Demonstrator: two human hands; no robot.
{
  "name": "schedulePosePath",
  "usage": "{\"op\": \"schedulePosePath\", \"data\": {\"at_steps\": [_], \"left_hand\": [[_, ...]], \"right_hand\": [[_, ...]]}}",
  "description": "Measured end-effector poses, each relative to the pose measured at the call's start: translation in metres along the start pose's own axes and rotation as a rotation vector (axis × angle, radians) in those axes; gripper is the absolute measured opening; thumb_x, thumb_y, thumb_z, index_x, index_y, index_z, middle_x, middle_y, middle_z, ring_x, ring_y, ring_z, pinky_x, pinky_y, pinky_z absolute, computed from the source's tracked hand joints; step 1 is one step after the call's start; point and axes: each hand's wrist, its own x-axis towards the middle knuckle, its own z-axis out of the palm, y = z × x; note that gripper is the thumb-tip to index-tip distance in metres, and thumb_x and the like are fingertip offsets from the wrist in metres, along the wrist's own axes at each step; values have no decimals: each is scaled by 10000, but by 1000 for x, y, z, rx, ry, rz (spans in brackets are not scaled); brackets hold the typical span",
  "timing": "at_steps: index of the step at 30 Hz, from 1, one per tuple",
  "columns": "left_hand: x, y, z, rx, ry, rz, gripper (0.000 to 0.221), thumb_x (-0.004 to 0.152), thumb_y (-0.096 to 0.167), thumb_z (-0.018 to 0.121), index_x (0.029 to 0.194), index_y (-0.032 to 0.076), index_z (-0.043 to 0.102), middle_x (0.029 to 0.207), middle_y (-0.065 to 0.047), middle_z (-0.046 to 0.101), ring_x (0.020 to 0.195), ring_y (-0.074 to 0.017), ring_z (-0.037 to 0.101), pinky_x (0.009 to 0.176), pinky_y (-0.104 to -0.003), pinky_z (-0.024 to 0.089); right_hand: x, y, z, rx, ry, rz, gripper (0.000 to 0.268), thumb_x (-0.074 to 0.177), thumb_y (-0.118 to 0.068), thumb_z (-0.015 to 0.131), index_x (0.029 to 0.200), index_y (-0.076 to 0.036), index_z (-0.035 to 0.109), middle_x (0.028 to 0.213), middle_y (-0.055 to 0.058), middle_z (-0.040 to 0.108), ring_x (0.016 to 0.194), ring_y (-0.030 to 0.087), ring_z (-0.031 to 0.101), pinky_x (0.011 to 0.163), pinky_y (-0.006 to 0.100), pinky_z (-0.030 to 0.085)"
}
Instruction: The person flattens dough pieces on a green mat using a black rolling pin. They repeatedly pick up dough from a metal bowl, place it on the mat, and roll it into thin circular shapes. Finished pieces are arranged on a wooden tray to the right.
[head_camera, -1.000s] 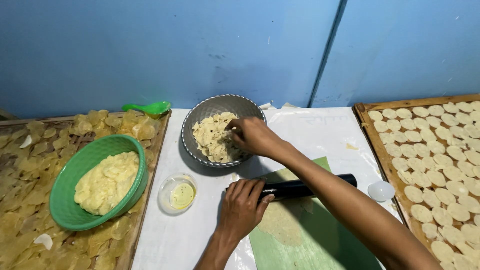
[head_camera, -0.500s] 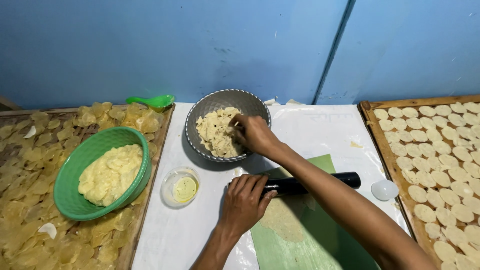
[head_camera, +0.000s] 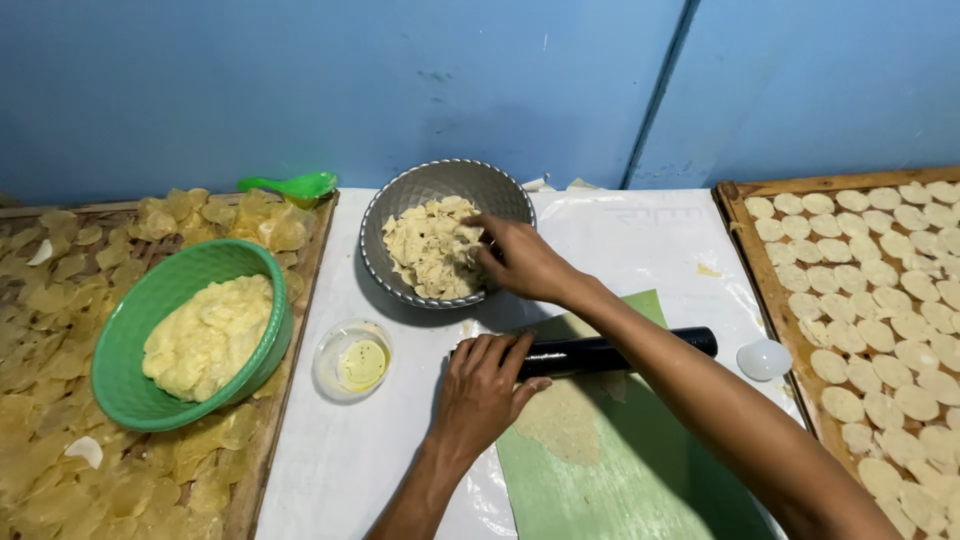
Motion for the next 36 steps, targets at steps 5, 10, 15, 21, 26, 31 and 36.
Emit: {"op": "schedulePosePath", "data": {"at_steps": [5, 10, 15, 21, 26, 31, 36], "left_hand": [[-3, -2, 9, -9, -18, 35, 516, 954, 451, 679, 1282, 52, 669, 1022, -133, 682, 1000, -290, 677, 897, -442, 521], [-2, -5, 11, 113, 47, -16, 568, 961, 537, 630, 1258, 53, 667, 1004, -102, 664, 983, -247, 658, 867, -387, 519], [0, -3, 9, 168, 77, -106, 566, 946, 518, 668, 1253, 43, 675, 1000, -106, 675, 980, -246, 665, 849, -385, 525], [1, 2, 12, 174, 64, -129, 566, 931, 511, 693, 1246, 41, 676, 998, -105, 688, 985, -247, 672, 841, -387, 528], [-4, -4, 18, 183, 55, -109, 548, 935, 521, 689, 1205, 45, 678, 1012, -103, 682, 981, -247, 671, 842, -382, 531], [-6, -8, 20, 167, 5, -103, 507, 917, 467, 735, 1185, 42, 670, 1042, -116, 675, 1004, -250, 665, 846, -391, 523], [-2, -6, 12, 138, 6, -110, 515, 884, 404, 778, 1219, 30, 664, 1040, -119, 677, 1003, -261, 664, 853, -397, 521]], "right_hand": [[-49, -7, -41, 186, 259, 41, 225, 981, -219, 689, 1149, -79, 739, 900, 170, 773, 831, 353, 759, 751, 479, 603], [-117, 13, -86, 503, 439, 202, 259, 992, -12, 616, 1238, 36, 683, 1043, 195, 733, 805, 228, 693, 731, 367, 648], [-141, 8, -98, 457, 433, 310, 269, 1018, -65, 574, 1249, 6, 692, 839, 131, 693, 717, 182, 666, 680, 340, 611], [-79, 11, -48, 302, 389, 52, 273, 959, -38, 639, 1225, -17, 697, 988, 183, 725, 777, 277, 726, 675, 368, 639], [-36, 1, -12, -269, 163, -137, 241, 920, -119, 663, 1132, -15, 710, 962, 196, 670, 787, 358, 731, 653, 436, 640], [-45, -14, -19, -507, -133, -9, 318, 953, -244, 591, 1085, -17, 769, 1017, 250, 678, 844, 418, 736, 732, 493, 623], [-57, -40, -43, -446, -424, 192, 549, 973, -261, 504, 1500, -128, 429, 997, 260, 730, 933, 479, 737, 794, 555, 588]]}}
